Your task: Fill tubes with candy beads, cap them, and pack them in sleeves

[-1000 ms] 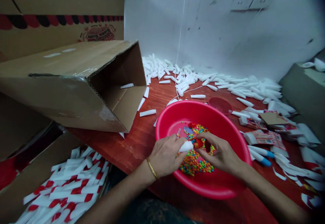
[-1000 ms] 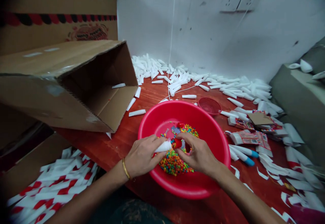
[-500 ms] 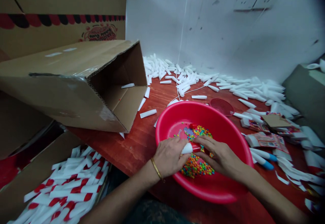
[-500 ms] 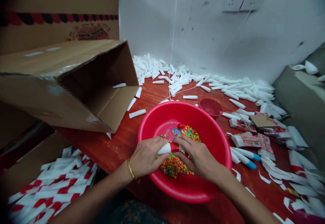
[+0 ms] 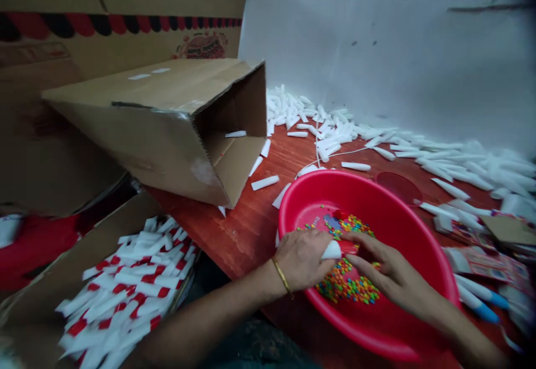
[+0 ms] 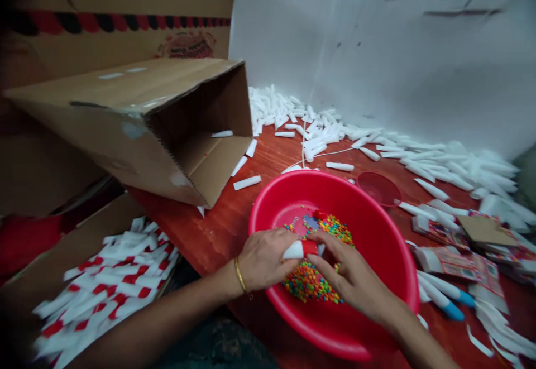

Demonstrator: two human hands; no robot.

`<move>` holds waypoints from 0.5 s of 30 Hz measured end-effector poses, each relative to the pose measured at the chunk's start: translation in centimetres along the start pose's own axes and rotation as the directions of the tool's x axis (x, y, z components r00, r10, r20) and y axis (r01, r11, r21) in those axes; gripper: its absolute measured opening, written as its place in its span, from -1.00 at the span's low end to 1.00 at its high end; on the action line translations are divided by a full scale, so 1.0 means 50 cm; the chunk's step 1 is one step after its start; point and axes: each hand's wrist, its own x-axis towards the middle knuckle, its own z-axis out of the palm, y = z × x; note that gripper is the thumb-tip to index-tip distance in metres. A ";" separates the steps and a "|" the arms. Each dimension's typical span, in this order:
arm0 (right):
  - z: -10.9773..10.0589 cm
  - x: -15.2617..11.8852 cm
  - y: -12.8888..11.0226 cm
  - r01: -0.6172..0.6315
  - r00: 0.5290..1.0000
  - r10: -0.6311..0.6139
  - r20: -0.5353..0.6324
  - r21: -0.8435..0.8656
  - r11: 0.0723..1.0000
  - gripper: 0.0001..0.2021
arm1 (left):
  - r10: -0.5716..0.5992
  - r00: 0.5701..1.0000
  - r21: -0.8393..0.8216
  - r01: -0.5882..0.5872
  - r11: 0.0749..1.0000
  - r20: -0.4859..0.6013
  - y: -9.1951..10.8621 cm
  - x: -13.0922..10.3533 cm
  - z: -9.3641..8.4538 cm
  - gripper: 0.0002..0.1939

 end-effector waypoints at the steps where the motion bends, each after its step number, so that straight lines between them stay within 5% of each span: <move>1: -0.002 -0.001 0.003 0.004 1.000 -0.004 0.010 -0.006 1.000 -0.67 | 0.015 1.000 0.001 -0.015 1.000 0.017 0.000 0.000 -0.001 -0.72; 5: 0.017 0.005 0.006 -0.140 0.988 0.136 0.075 0.040 0.989 -0.59 | 0.102 0.993 0.033 -0.104 0.994 0.059 -0.001 -0.007 -0.002 -0.72; 9: 0.036 0.010 -0.015 -0.337 0.935 0.320 0.152 0.102 0.936 -0.46 | 0.127 0.992 0.050 -0.126 0.991 -0.011 0.000 -0.016 0.007 -0.75; 13: 0.008 0.030 -0.013 -0.260 0.960 0.253 0.120 0.039 0.965 -0.37 | 0.093 0.986 0.016 -0.092 0.996 -0.142 0.005 -0.018 0.004 -0.73; 15: -0.019 0.054 0.011 -0.138 0.987 0.150 0.065 -0.162 0.977 -0.43 | 0.059 0.971 -0.031 -0.068 0.997 -0.231 0.006 -0.030 -0.010 -0.69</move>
